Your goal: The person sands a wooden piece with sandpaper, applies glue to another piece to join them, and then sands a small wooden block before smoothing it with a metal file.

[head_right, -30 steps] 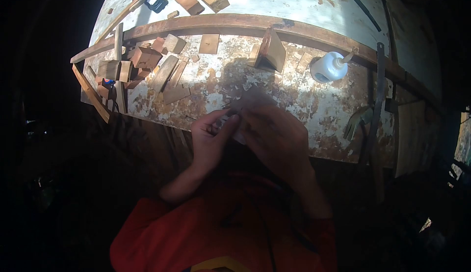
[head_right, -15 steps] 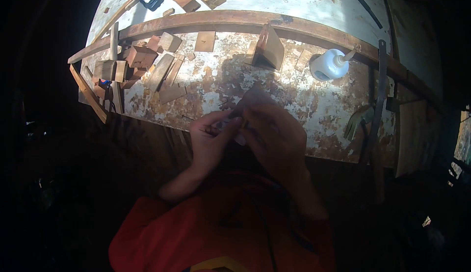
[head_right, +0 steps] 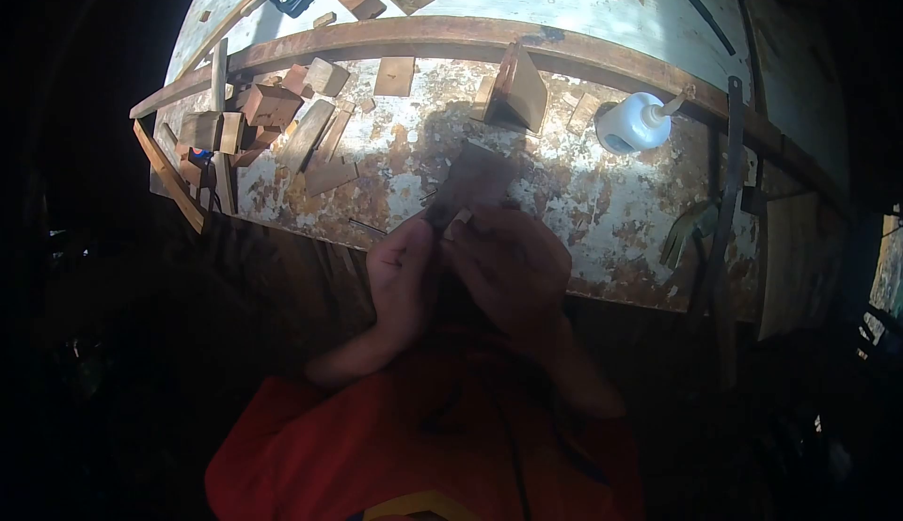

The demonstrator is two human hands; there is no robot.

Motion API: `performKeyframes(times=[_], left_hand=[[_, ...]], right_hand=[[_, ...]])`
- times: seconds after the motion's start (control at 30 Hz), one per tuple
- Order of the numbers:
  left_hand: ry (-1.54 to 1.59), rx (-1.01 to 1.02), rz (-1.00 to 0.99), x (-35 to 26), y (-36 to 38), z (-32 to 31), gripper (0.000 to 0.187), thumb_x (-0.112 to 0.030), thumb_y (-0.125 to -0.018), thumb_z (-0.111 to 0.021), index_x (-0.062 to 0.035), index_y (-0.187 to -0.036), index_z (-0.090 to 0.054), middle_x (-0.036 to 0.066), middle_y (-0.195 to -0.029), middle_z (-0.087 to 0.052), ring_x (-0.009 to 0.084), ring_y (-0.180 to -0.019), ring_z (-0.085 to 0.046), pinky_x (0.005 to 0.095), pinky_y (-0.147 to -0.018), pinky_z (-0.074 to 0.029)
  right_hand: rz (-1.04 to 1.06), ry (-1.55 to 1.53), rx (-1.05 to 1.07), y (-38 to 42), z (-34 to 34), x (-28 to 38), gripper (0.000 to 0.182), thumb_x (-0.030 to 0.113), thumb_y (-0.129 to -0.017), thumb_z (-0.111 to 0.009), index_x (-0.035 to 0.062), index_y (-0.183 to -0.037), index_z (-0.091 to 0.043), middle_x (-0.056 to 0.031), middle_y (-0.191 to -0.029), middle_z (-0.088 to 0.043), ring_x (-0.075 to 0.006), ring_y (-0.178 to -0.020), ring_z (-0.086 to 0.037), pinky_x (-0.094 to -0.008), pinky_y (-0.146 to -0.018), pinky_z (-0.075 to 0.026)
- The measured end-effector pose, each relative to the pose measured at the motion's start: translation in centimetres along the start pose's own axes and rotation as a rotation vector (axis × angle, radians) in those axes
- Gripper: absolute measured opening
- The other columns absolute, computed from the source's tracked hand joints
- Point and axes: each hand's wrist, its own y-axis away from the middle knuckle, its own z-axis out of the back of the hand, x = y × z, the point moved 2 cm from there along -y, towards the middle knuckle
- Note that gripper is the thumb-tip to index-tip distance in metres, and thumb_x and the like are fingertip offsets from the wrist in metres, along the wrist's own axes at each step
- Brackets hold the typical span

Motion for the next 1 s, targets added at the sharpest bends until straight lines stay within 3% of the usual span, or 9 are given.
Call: performKeyframes(times=[0.13,0.23,0.37,0.47,0.7,0.77,0.8,0.87,1.0], left_hand=[[-0.08,-0.001,-0.047,-0.1,0.5,-0.1,0.038,-0.015,-0.114,-0.053,0.0082,-0.143,-0.061,0.01,-0.118,-0.076,0.0078,-0.103,-0.066,0.0227,-0.09,-0.052],[-0.127,-0.016,-0.069,0.0,0.5,-0.1,0.038,-0.015,-0.114,-0.052,0.0079,-0.143,-0.062,0.009,-0.116,-0.076,0.0073,-0.1,-0.066,0.0225,-0.088,-0.053],[-0.24,-0.012,-0.06,-0.1,0.6,0.0,0.038,-0.014,-0.114,-0.052,0.0065,-0.144,-0.062,0.008,-0.113,-0.076,0.0054,-0.095,-0.064,0.022,-0.085,-0.052],[-0.153,-0.009,-0.083,-0.4,0.3,-0.6,0.037,-0.013,-0.114,-0.052,0.005,-0.145,-0.062,0.006,-0.111,-0.076,0.0043,-0.093,-0.062,0.0211,-0.083,-0.05],[-0.117,-0.011,-0.085,-0.7,-0.1,-1.2,0.037,-0.013,-0.114,-0.052,0.0056,-0.144,-0.063,0.009,-0.116,-0.077,0.0069,-0.1,-0.066,0.0228,-0.089,-0.052],[-0.275,0.011,0.007,-0.7,0.3,-0.3,0.037,-0.013,-0.114,-0.051,0.006,-0.144,-0.062,0.01,-0.119,-0.077,0.0081,-0.105,-0.067,0.0239,-0.092,-0.053],[-0.351,0.022,0.055,-0.6,0.5,-0.1,0.037,-0.013,-0.114,-0.051,0.0063,-0.144,-0.062,0.01,-0.121,-0.076,0.0086,-0.107,-0.067,0.0245,-0.094,-0.053],[-0.236,0.013,-0.017,-0.9,0.3,-0.8,0.037,-0.013,-0.114,-0.051,0.006,-0.144,-0.062,0.01,-0.116,-0.077,0.0081,-0.103,-0.067,0.0239,-0.09,-0.054],[-0.144,-0.001,-0.108,-0.7,0.3,-1.1,0.037,-0.013,-0.114,-0.051,0.0054,-0.145,-0.062,0.009,-0.112,-0.077,0.0082,-0.1,-0.068,0.0236,-0.087,-0.054]], right_hand=[[-0.116,-0.019,-0.088,-0.7,0.2,-0.4,0.025,0.001,-0.074,-0.093,0.0038,-0.097,-0.081,-0.0118,-0.103,-0.075,-0.0234,-0.083,-0.077,-0.0343,-0.072,-0.063],[0.025,-0.072,-0.059,-0.4,-0.4,0.4,0.026,0.001,-0.075,-0.092,0.0039,-0.098,-0.081,-0.0123,-0.104,-0.075,-0.0247,-0.086,-0.078,-0.0347,-0.073,-0.063],[-0.217,-0.061,-0.087,-0.3,0.1,-0.3,0.024,0.002,-0.075,-0.093,0.0044,-0.096,-0.081,-0.013,-0.105,-0.075,-0.0258,-0.091,-0.078,-0.0356,-0.076,-0.064],[-0.072,-0.021,-0.056,0.3,-0.3,0.2,0.024,0.002,-0.075,-0.093,0.0048,-0.096,-0.082,-0.0134,-0.105,-0.075,-0.0259,-0.09,-0.078,-0.0358,-0.077,-0.064],[-0.097,-0.067,-0.018,-0.3,0.2,-0.1,0.025,0.002,-0.075,-0.092,0.0047,-0.097,-0.082,-0.0139,-0.104,-0.076,-0.0254,-0.089,-0.078,-0.0338,-0.074,-0.063],[0.008,-0.068,0.029,-0.2,0.4,0.1,0.025,0.002,-0.074,-0.092,0.0047,-0.097,-0.082,-0.0132,-0.105,-0.076,-0.0247,-0.088,-0.078,-0.0329,-0.072,-0.063],[-0.056,-0.083,0.005,-0.2,0.4,-0.2,0.026,0.003,-0.074,-0.093,0.0046,-0.097,-0.082,-0.0126,-0.105,-0.076,-0.0243,-0.087,-0.078,-0.0326,-0.071,-0.063],[-0.184,-0.114,-0.042,-0.6,0.4,-1.1,0.026,0.004,-0.073,-0.093,0.0045,-0.097,-0.082,-0.0115,-0.105,-0.076,-0.0234,-0.085,-0.077,-0.0321,-0.069,-0.062],[-0.029,-0.101,0.07,-0.1,0.6,0.7,0.023,0.002,-0.076,-0.092,0.0025,-0.096,-0.082,-0.0116,-0.106,-0.076,-0.0226,-0.082,-0.077,-0.0311,-0.067,-0.061]])
